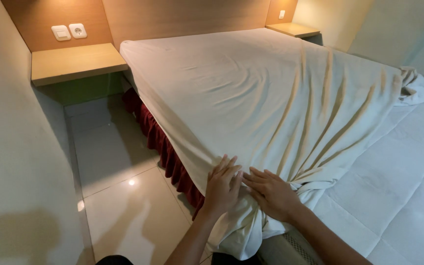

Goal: The person spreads a white fitted sheet over a mattress and tucks the corners under. They move around the bed to smooth the fabric and secure the sheet at each corner.

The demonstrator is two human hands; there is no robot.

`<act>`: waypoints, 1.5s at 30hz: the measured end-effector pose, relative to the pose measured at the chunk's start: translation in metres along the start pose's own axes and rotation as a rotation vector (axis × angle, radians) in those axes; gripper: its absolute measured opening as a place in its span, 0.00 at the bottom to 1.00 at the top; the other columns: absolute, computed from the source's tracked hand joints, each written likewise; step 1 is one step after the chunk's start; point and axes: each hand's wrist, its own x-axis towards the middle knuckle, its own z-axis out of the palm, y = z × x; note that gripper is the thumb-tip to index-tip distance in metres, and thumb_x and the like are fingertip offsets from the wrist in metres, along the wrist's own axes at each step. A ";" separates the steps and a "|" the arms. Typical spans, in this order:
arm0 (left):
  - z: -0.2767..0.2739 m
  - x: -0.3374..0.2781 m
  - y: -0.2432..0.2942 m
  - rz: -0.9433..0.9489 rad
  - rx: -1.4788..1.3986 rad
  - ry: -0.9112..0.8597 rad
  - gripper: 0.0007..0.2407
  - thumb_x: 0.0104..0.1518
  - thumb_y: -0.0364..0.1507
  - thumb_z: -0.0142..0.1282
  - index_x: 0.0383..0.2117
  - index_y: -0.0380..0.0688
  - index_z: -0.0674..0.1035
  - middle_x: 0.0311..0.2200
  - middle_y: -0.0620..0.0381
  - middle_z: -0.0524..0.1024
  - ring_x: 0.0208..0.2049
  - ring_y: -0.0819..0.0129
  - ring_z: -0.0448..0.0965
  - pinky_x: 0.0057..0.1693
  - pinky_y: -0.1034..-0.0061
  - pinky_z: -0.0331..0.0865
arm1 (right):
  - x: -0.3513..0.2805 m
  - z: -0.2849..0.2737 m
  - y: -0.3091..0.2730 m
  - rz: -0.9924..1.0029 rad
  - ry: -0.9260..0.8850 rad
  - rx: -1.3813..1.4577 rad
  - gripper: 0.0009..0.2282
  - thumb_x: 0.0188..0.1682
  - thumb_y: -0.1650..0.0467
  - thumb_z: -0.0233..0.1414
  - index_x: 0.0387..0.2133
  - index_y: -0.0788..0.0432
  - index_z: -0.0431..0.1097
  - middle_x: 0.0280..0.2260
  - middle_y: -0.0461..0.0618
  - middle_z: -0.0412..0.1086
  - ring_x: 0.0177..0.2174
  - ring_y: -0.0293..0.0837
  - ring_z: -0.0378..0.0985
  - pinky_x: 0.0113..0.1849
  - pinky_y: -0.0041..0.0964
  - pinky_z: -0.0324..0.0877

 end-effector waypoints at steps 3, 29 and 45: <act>0.007 0.026 0.003 -0.015 -0.026 -0.078 0.13 0.66 0.33 0.49 0.48 0.41 0.80 0.64 0.48 0.70 0.71 0.52 0.60 0.68 0.57 0.57 | -0.003 0.003 0.006 -0.130 0.031 -0.077 0.18 0.56 0.65 0.43 0.58 0.55 0.68 0.64 0.52 0.61 0.65 0.51 0.55 0.62 0.52 0.51; 0.047 0.064 0.057 -0.016 0.278 -0.492 0.26 0.56 0.55 0.46 0.62 0.71 0.72 0.71 0.52 0.54 0.72 0.42 0.43 0.70 0.41 0.34 | 0.002 -0.011 0.156 0.214 -0.007 -0.115 0.28 0.51 0.64 0.44 0.68 0.42 0.51 0.71 0.38 0.43 0.70 0.47 0.40 0.66 0.54 0.35; 0.056 0.063 0.048 -0.008 0.263 -0.357 0.32 0.57 0.52 0.49 0.64 0.47 0.68 0.69 0.48 0.57 0.71 0.47 0.48 0.68 0.43 0.36 | -0.007 -0.016 0.130 0.252 0.178 -0.053 0.27 0.48 0.63 0.48 0.64 0.48 0.60 0.68 0.46 0.52 0.68 0.49 0.47 0.65 0.53 0.42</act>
